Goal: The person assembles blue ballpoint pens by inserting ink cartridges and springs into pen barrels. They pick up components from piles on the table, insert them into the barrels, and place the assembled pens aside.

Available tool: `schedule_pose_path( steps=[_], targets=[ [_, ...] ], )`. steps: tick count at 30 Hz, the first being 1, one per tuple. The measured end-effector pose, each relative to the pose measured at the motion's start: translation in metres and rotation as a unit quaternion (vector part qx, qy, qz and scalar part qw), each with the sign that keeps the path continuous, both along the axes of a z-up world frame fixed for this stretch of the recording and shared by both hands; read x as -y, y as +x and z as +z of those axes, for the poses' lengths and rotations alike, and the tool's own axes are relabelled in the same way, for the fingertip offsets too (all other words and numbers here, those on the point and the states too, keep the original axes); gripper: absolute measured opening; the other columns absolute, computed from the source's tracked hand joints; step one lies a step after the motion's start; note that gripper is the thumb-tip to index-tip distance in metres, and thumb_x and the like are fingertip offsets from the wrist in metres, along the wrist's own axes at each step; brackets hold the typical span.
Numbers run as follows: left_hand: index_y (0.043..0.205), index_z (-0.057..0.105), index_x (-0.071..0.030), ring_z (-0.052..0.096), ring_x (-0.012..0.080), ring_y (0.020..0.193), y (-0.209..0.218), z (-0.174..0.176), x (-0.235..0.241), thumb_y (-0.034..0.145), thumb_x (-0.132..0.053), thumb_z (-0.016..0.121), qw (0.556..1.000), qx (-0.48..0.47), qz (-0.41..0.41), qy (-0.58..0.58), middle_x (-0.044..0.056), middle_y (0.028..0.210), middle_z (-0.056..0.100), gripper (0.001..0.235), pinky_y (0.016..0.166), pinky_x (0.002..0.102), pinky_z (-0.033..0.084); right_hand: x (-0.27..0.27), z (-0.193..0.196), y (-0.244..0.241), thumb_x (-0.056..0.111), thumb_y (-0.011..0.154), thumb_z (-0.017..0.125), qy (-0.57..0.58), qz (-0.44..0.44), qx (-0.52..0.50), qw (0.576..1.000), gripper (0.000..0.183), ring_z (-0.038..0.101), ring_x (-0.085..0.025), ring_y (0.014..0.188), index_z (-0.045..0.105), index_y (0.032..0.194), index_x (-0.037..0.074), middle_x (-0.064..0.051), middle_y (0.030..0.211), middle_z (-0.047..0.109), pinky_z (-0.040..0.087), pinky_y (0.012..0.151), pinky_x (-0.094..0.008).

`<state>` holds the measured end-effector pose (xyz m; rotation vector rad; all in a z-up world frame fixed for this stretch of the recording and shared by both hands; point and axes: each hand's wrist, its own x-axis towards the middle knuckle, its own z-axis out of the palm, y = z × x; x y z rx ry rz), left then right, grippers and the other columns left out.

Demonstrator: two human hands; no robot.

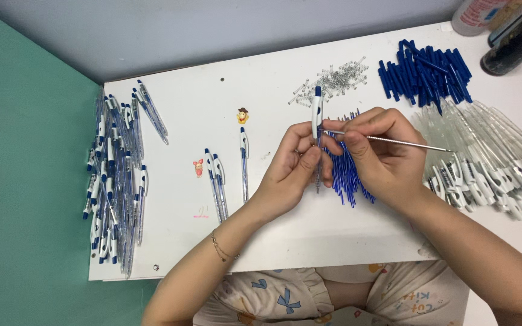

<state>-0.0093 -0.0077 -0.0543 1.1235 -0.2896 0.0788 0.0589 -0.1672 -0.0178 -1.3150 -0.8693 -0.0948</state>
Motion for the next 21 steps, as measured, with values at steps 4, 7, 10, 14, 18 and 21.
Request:
schedule_pose_path(
  steps=[4, 7, 10, 14, 18, 21],
  targets=[
    [0.141, 0.037, -0.004, 0.058, 0.0172, 0.084, -0.002, 0.004, 0.002, 0.114, -0.020, 0.043, 1.000, 0.003, 0.007, 0.007, 0.013, 0.119, 0.057, 0.032, 0.076, 0.034, 0.057, 0.001, -0.002, -0.002, 0.003, 0.105, 0.057, -0.015, -0.017, 0.013, 1.000, 0.007, 0.072, -0.034, 0.100, 0.051, 0.106, 0.000, -0.020, 0.097, 0.059, 0.066, 0.107, -0.053],
    [0.141, 0.037, -0.004, 0.058, 0.0172, 0.085, -0.002, 0.005, 0.002, 0.113, -0.020, 0.044, 1.000, -0.008, 0.007, 0.012, 0.012, 0.118, 0.057, 0.033, 0.075, 0.033, 0.057, 0.001, -0.006, -0.001, 0.001, 0.105, 0.058, -0.024, -0.027, 0.008, 0.999, 0.006, 0.075, -0.039, 0.109, 0.052, 0.106, 0.001, -0.020, 0.099, 0.061, 0.066, 0.102, -0.048],
    [0.141, 0.037, -0.005, 0.058, 0.0170, 0.082, -0.001, 0.004, 0.003, 0.113, -0.022, 0.046, 1.000, -0.011, -0.006, 0.005, 0.012, 0.115, 0.057, 0.034, 0.073, 0.033, 0.056, -0.001, -0.012, -0.001, -0.002, 0.105, 0.059, -0.012, -0.045, 0.002, 0.999, 0.008, 0.076, -0.038, 0.106, 0.053, 0.104, 0.003, -0.017, 0.097, 0.061, 0.066, 0.097, -0.045],
    [0.139, 0.037, -0.005, 0.058, 0.0174, 0.081, -0.002, 0.004, 0.003, 0.113, -0.021, 0.046, 1.000, -0.006, -0.014, -0.006, 0.013, 0.114, 0.056, 0.032, 0.070, 0.032, 0.055, -0.003, -0.013, -0.003, -0.006, 0.105, 0.058, -0.001, -0.068, 0.020, 0.997, 0.011, 0.075, -0.037, 0.104, 0.052, 0.104, 0.003, -0.019, 0.097, 0.060, 0.065, 0.090, -0.043],
    [0.136, 0.039, -0.006, 0.057, 0.0161, 0.079, -0.003, 0.008, -0.001, 0.113, -0.024, 0.045, 0.999, 0.007, -0.019, 0.040, 0.014, 0.116, 0.060, 0.029, 0.072, 0.030, 0.051, 0.010, -0.011, 0.009, 0.006, 0.109, 0.055, 0.015, -0.010, -0.030, 0.999, 0.006, 0.071, -0.023, 0.083, 0.052, 0.104, 0.004, -0.019, 0.098, 0.066, 0.064, 0.082, -0.033],
    [0.140, 0.040, -0.004, 0.044, 0.0113, 0.068, -0.002, 0.013, -0.006, 0.115, -0.015, 0.038, 0.994, 0.038, 0.019, 0.097, 0.011, 0.113, 0.060, 0.028, 0.066, 0.024, 0.042, 0.015, -0.001, 0.013, 0.027, 0.119, 0.039, 0.042, -0.071, -0.068, 0.994, 0.029, 0.062, -0.021, 0.066, 0.053, 0.122, 0.001, -0.013, 0.075, 0.059, 0.056, 0.068, -0.032]
  ],
)
